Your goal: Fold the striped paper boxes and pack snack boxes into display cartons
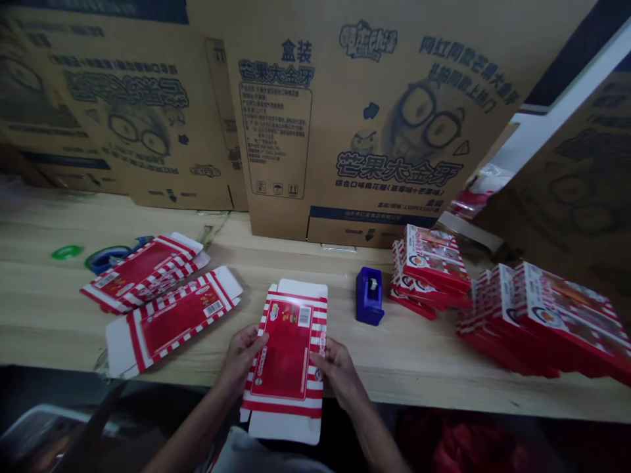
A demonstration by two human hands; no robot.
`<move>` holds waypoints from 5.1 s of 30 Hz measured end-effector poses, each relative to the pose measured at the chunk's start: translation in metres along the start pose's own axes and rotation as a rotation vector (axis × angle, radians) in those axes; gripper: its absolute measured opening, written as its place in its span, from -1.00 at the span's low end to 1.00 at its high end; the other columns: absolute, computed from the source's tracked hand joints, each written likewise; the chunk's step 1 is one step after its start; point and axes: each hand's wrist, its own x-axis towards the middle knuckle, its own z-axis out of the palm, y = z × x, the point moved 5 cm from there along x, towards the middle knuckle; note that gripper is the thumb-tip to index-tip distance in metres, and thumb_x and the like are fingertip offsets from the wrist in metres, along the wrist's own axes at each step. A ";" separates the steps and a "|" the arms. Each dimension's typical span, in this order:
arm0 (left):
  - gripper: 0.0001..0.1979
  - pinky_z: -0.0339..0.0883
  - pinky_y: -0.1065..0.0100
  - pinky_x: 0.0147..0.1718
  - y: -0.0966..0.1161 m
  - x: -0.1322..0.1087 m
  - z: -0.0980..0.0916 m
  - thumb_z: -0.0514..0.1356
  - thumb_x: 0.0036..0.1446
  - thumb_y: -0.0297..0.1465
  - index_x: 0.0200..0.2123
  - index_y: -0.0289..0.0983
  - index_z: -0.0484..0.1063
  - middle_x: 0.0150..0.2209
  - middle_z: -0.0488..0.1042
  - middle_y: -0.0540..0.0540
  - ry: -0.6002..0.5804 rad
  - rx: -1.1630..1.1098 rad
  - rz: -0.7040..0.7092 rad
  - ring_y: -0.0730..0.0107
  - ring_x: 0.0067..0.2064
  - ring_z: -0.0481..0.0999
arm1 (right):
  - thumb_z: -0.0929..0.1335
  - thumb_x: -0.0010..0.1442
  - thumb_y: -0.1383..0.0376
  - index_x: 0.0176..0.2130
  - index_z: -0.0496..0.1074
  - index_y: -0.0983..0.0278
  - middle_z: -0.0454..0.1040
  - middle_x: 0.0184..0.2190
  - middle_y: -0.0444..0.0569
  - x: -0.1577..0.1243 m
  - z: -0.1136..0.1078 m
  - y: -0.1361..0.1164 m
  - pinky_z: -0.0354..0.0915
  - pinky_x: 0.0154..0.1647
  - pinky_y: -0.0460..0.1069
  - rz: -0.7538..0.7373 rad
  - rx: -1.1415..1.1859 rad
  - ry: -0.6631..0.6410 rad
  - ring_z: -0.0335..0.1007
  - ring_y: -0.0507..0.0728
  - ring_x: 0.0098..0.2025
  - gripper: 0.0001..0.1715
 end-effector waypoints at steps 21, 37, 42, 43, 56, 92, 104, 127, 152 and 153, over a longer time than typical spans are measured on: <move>-0.26 0.34 0.15 0.00 -0.029 -0.031 0.071 0.28 0.03 -0.32 0.27 -0.16 0.10 0.14 0.37 -0.21 0.059 0.216 0.133 0.09 0.05 0.43 | 0.42 0.09 0.12 0.07 0.42 0.16 0.51 -0.03 -0.03 0.024 -0.095 -0.017 0.36 -0.07 0.08 -0.174 -0.287 -0.108 0.44 0.20 -0.10 -0.46; -0.82 0.27 0.43 -0.35 -0.013 0.042 0.045 0.32 -0.13 -0.31 -0.56 -0.33 0.48 -0.37 0.50 -0.04 0.274 0.415 0.165 0.41 -0.35 0.42 | 0.38 0.10 0.19 -0.40 0.57 0.22 0.54 -0.38 -0.05 0.059 -0.094 -0.029 0.26 -0.24 -0.01 -0.240 -0.399 0.008 0.40 0.14 -0.29 -0.81; -0.84 0.19 0.48 -0.47 -0.004 0.040 0.027 0.31 -0.14 -0.37 -0.54 -0.32 0.41 -0.53 0.38 0.04 0.242 0.414 0.162 0.51 -0.48 0.32 | 0.40 0.08 0.18 -0.44 0.54 0.22 0.52 -0.41 -0.06 0.056 -0.078 -0.028 0.27 -0.30 -0.02 -0.238 -0.402 0.002 0.38 0.12 -0.35 -0.82; -0.85 0.19 0.49 -0.46 -0.002 0.040 0.024 0.31 -0.14 -0.38 -0.48 -0.30 0.41 -0.52 0.37 0.05 0.237 0.406 0.172 0.51 -0.47 0.32 | 0.40 0.07 0.17 -0.44 0.53 0.23 0.50 -0.43 -0.07 0.056 -0.074 -0.028 0.27 -0.32 -0.03 -0.244 -0.401 0.017 0.37 0.11 -0.37 -0.82; -0.79 0.17 0.43 -0.45 0.025 0.048 0.015 0.18 0.08 -0.31 -0.47 -0.30 0.54 -0.49 0.38 -0.05 -0.053 0.803 0.319 0.42 -0.44 0.36 | 0.38 0.13 0.16 -0.30 0.53 0.24 0.55 -0.35 -0.05 0.063 -0.054 -0.031 0.28 -0.29 -0.02 -0.212 -0.587 -0.019 0.42 0.14 -0.31 -0.79; -0.75 0.32 0.42 -0.37 0.041 0.076 0.004 0.20 0.07 -0.31 -0.25 -0.34 0.55 -0.31 0.56 -0.13 -0.281 0.802 0.016 0.35 -0.32 0.50 | 0.45 0.01 0.14 -0.26 0.56 0.26 0.60 -0.30 -0.01 0.106 -0.026 -0.052 0.38 -0.29 0.01 0.111 -0.599 -0.276 0.51 0.16 -0.29 -0.69; -0.85 0.17 0.48 -0.51 0.032 0.091 0.004 0.21 -0.04 -0.36 -0.54 -0.34 0.39 -0.59 0.36 0.04 -0.157 0.630 -0.047 0.51 -0.52 0.32 | 0.46 -0.05 0.28 -0.49 0.49 0.27 0.52 -0.56 -0.13 0.113 -0.035 -0.045 0.24 -0.49 -0.09 0.114 -0.438 -0.043 0.39 0.03 -0.53 -0.90; -0.73 0.41 0.39 -0.40 -0.015 0.052 0.008 0.28 0.04 -0.28 -0.17 -0.21 0.46 -0.29 0.53 -0.04 0.038 0.330 -0.166 0.35 -0.37 0.52 | 0.40 0.13 0.30 -0.22 0.49 0.20 0.52 -0.19 -0.03 0.053 -0.046 -0.039 0.36 -0.19 -0.01 -0.217 -0.525 0.177 0.45 0.13 -0.16 -0.84; -0.54 0.46 0.37 -0.50 0.035 0.095 0.014 0.43 -0.23 -0.22 -0.24 -0.28 0.45 -0.42 0.54 -0.02 0.006 0.342 -0.127 0.34 -0.48 0.53 | 0.44 -0.05 0.19 -0.48 0.42 0.27 0.30 -0.12 0.01 0.005 -0.138 -0.039 0.23 -0.05 0.06 -0.523 -0.151 1.034 0.27 0.15 -0.07 -0.80; -0.54 0.46 0.36 -0.49 0.036 0.098 0.016 0.43 -0.23 -0.21 -0.25 -0.28 0.45 -0.41 0.54 -0.02 -0.011 0.358 -0.121 0.34 -0.47 0.53 | 0.44 -0.04 0.19 -0.48 0.42 0.27 0.29 -0.12 0.02 0.005 -0.139 -0.034 0.21 -0.03 0.07 -0.521 -0.157 1.033 0.26 0.16 -0.06 -0.80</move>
